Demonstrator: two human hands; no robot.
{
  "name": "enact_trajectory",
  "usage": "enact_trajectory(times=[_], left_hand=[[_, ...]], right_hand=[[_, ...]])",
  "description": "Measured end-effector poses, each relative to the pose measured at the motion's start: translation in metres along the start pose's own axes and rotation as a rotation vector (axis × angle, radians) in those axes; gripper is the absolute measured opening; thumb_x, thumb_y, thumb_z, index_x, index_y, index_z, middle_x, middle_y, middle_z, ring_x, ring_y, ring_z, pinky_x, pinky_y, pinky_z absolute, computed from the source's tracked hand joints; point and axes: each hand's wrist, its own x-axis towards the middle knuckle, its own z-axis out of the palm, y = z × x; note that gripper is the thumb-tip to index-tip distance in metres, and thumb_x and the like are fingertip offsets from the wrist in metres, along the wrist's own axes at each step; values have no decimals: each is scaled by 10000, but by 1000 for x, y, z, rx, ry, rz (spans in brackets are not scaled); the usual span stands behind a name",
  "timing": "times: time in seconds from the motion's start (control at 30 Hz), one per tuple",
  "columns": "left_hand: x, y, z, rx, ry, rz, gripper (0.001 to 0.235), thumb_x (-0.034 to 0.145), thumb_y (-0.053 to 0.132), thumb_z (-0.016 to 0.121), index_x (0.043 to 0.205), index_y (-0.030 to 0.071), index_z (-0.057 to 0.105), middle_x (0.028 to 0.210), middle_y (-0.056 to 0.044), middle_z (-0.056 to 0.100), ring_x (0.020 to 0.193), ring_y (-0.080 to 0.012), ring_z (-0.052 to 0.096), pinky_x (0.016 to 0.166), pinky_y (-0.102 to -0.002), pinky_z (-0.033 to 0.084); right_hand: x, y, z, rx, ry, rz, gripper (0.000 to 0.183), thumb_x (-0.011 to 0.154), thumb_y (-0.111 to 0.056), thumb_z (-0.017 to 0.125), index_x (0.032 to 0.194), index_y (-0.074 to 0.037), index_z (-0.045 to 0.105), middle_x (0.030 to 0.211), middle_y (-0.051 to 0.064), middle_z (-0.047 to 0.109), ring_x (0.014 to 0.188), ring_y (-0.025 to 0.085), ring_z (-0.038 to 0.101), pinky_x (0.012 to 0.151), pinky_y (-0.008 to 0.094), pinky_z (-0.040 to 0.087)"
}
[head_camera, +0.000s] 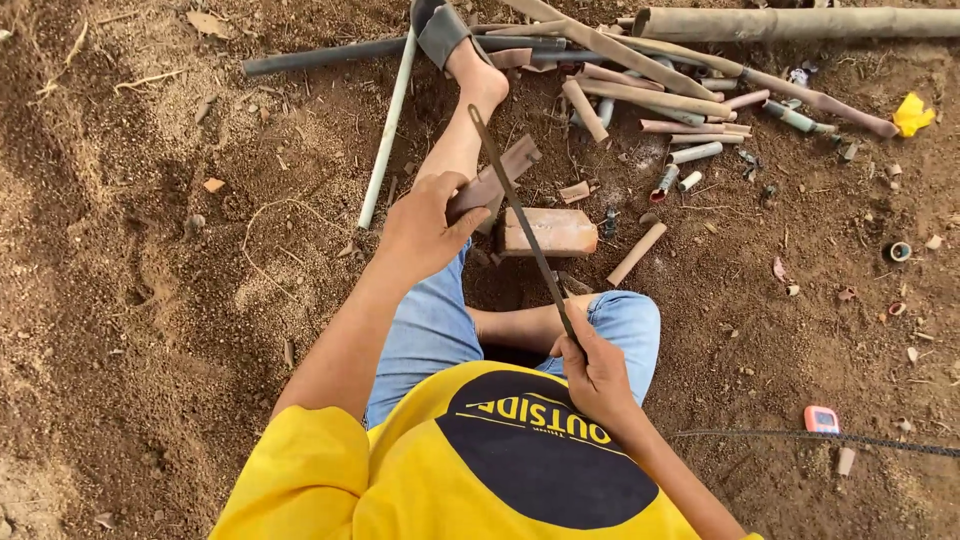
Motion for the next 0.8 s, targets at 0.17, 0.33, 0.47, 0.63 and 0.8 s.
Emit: enact_trajectory(times=[0.17, 0.33, 0.47, 0.63, 0.8], left_hand=[[-4, 5, -5, 128, -20, 38, 492, 1048, 475, 640, 1396, 128, 654, 1053, -165, 664, 923, -419, 759, 779, -521, 600], [-3, 6, -9, 228, -42, 63, 484, 1093, 443, 560, 1460, 132, 617, 1035, -194, 719, 926, -425, 777, 771, -526, 618], [-3, 6, 3, 304, 18, 69, 424, 1078, 392, 579, 1428, 154, 609, 987, -184, 707, 912, -428, 771, 769, -539, 618], [1, 11, 10, 316, -5, 86, 415, 1101, 381, 533, 1417, 126, 622, 938, -157, 705, 848, -347, 773, 738, -454, 633], [-3, 15, 15, 358, 92, 71, 458, 1114, 398, 538, 1413, 55, 595, 998, -230, 696, 913, -461, 761, 764, -571, 624]], right_hand=[[-2, 3, -2, -37, -23, 32, 549, 1044, -53, 546, 1589, -32, 486, 879, 79, 809, 626, 175, 726, 587, 313, 568], [-3, 3, -4, -69, -46, 53, 544, 1043, -60, 552, 1584, -45, 504, 879, 82, 812, 637, 196, 730, 604, 338, 571], [-5, 5, -4, -78, -42, 85, 565, 1045, -57, 550, 1607, -64, 493, 882, 99, 809, 746, 246, 768, 687, 382, 595], [-2, -6, -5, -81, -25, 115, 568, 1059, -55, 532, 1623, -71, 466, 886, 120, 806, 791, 277, 774, 725, 412, 598], [-5, -2, -6, -109, -28, 136, 568, 1051, -70, 545, 1616, -91, 490, 875, 116, 805, 812, 285, 778, 750, 423, 605]])
